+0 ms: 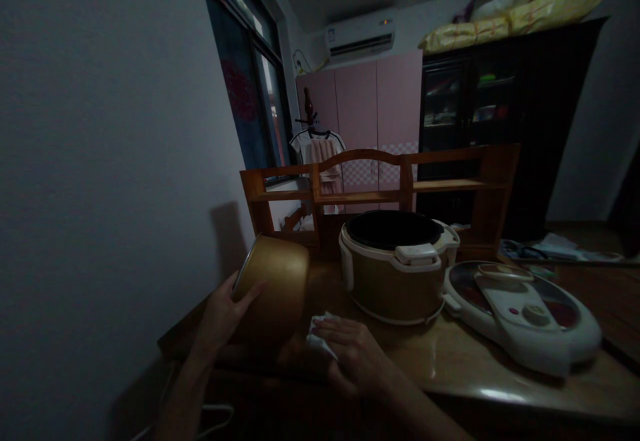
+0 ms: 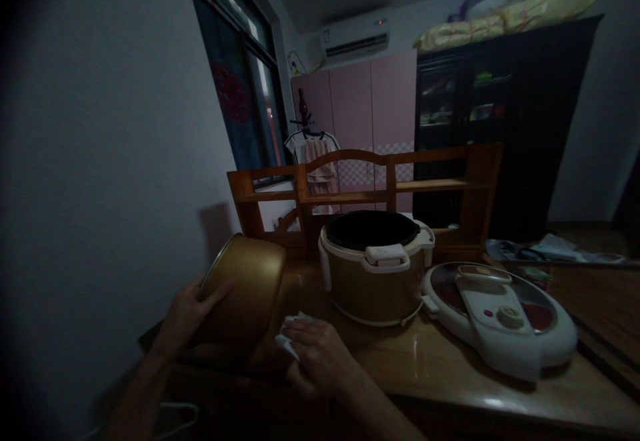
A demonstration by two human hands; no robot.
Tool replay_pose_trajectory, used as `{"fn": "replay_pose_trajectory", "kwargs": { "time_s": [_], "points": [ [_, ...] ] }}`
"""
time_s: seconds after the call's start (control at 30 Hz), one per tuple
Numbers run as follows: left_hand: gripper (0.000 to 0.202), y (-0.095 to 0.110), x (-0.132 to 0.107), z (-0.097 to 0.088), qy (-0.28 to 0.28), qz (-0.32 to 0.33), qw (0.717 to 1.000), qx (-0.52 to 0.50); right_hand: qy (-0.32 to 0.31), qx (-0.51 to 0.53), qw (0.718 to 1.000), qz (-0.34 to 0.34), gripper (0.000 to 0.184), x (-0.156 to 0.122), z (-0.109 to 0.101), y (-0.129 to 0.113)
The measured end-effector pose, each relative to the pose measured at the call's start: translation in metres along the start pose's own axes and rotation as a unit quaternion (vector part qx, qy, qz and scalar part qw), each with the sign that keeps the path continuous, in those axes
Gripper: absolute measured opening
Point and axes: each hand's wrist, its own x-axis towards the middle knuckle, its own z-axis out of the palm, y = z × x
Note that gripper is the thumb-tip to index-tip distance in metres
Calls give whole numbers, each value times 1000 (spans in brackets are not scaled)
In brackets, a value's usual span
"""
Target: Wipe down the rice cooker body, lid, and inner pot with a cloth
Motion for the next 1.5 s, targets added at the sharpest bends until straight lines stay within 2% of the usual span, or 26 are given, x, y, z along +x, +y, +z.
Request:
{"fn": "replay_pose_trajectory", "kwargs": {
  "time_s": [0.17, 0.3, 0.37, 0.53, 0.67, 0.93, 1.13, 1.37, 1.5],
  "points": [
    [58, -27, -14, 24, 64, 32, 991, 110, 38, -4, 988, 149, 45, -14, -1, 10],
    [63, -39, -28, 38, 105, 15, 983, 153, 50, 24, 977, 207, 43, -17, 1, 13],
    [63, -44, -33, 45, 116, 36, 982, 143, 60, 18, 972, 225, 43, -18, 5, 16],
    [61, -57, -45, 54, 147, 106, 979, 97, 89, -19, 965, 245, 39, -31, 21, 27],
    [55, -55, -52, 55, 149, 103, 982, 53, 116, -75, 950, 280, 37, -44, 29, 36],
    [53, -56, -39, 59, 146, 28, 989, -7, 142, -101, 943, 285, 37, -57, 46, 50],
    [55, -60, -29, 63, 136, 8, 990, -42, 176, -139, 937, 268, 37, -68, 60, 61],
    [60, -68, -37, 58, 153, -25, 986, -63, 151, -121, 939, 284, 39, -70, 61, 62],
    [62, -64, -39, 51, 135, -84, 983, -89, 158, -133, 938, 279, 39, -70, 59, 61]
  ]
}}
